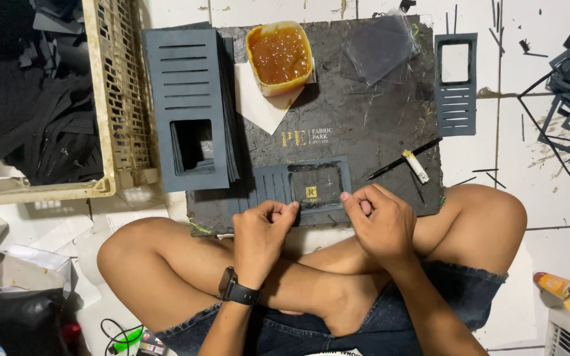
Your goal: The person sits cross-legged on the floor and applies glue with a stick applicator from a container onto small dark frame-shaped pieces. They spread glue along the piece edges, set glued pieces aside, and pick up new pieces one at a time to continue gluing.
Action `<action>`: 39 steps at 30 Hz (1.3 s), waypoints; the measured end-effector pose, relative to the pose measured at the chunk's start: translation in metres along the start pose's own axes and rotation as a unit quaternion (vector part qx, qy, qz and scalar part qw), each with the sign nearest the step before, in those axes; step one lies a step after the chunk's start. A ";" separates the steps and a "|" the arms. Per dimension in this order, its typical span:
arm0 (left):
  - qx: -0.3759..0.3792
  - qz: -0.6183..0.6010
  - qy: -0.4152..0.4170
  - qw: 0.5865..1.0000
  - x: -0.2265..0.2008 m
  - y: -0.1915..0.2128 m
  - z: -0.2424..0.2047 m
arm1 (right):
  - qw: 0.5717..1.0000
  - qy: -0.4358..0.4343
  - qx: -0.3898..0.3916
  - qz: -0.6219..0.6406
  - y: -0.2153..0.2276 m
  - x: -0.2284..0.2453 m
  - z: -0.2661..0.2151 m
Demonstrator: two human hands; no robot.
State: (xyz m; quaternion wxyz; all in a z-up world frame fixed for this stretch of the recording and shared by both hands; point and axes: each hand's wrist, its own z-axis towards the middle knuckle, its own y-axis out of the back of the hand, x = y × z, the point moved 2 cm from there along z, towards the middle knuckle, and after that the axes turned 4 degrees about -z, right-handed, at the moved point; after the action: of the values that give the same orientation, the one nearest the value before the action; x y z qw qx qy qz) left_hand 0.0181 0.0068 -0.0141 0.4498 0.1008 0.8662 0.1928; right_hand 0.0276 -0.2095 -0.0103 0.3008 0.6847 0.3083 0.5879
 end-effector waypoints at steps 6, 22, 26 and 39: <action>0.004 0.000 -0.013 1.000 0.000 0.000 -0.001 | 1.000 -0.001 0.002 -0.010 0.002 0.003 0.001; 0.003 0.021 -0.035 0.999 0.003 -0.002 0.001 | 1.000 0.018 -0.003 -0.024 0.003 0.004 0.001; 0.000 0.031 -0.033 0.999 0.003 -0.002 0.001 | 0.999 0.019 -0.007 -0.027 0.003 0.005 0.001; -0.001 0.048 -0.033 0.998 0.003 -0.003 0.002 | 0.998 0.042 -0.028 -0.037 -0.003 -0.003 0.000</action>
State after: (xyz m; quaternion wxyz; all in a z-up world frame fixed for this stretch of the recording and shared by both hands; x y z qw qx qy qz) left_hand 0.0179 0.0059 -0.0188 0.4683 0.1485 0.8450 0.2114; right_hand 0.0270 -0.2102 -0.0144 0.3277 0.6391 0.3293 0.6130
